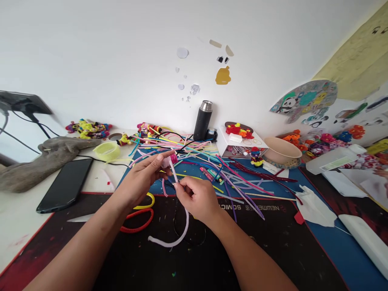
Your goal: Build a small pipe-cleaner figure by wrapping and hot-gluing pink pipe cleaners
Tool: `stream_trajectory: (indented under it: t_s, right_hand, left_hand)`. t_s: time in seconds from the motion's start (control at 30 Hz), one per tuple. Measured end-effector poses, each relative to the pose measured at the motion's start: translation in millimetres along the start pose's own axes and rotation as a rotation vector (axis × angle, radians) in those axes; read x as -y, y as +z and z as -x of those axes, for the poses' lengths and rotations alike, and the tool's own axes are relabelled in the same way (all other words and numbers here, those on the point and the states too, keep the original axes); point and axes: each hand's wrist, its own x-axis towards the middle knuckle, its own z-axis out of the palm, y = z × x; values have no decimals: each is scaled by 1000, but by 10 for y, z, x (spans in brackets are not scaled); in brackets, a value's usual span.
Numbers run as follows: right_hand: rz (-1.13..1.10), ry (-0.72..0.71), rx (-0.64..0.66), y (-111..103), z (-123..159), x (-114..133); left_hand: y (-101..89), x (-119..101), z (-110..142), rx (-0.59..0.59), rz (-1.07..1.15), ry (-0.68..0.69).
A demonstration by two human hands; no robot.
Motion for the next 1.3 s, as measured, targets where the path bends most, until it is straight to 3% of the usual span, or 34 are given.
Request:
stream_trajectory:
  t_s: [0.63,1.3]
  right_hand:
    - [37,8,-7,27,10,2]
    - [57,-80,-52,65,34,-2]
  left_hand:
    - [4,26,8,2,-161,26]
    - [52,4,25,-27,-116,-15]
